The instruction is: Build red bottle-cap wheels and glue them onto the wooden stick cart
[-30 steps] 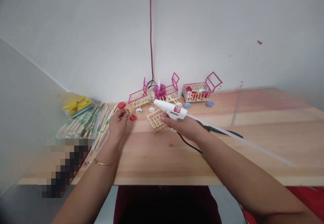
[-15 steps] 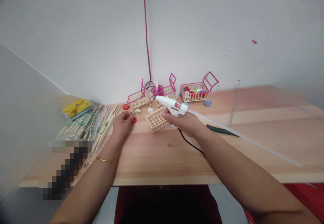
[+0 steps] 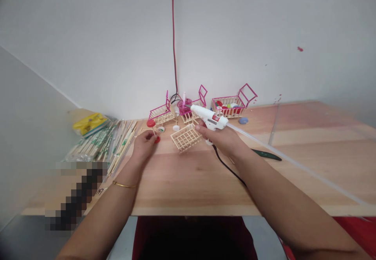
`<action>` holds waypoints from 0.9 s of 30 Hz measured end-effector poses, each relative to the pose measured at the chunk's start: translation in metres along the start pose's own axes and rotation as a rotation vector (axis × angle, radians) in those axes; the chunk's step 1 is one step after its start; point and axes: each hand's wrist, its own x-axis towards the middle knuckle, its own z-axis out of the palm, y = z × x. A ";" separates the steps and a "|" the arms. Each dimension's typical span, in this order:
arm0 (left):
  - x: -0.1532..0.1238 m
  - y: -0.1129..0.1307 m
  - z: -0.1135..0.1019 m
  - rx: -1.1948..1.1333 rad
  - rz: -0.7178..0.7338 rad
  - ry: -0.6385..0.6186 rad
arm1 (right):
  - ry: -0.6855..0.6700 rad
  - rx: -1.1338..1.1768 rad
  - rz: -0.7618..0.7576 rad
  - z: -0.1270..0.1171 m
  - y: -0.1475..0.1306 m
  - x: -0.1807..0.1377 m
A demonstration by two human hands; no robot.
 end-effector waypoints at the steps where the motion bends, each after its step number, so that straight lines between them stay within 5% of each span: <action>1: -0.001 0.001 0.000 -0.008 0.006 0.004 | -0.005 -0.001 -0.003 0.000 0.000 0.000; 9: -0.015 0.021 0.000 -0.183 0.182 -0.091 | 0.014 0.027 -0.003 0.009 0.000 -0.006; 21: -0.036 0.043 0.003 0.077 0.629 -0.055 | -0.049 0.121 -0.009 0.029 -0.004 -0.019; 27: -0.040 0.045 0.008 0.134 0.743 -0.075 | -0.081 0.151 0.019 0.030 -0.007 -0.020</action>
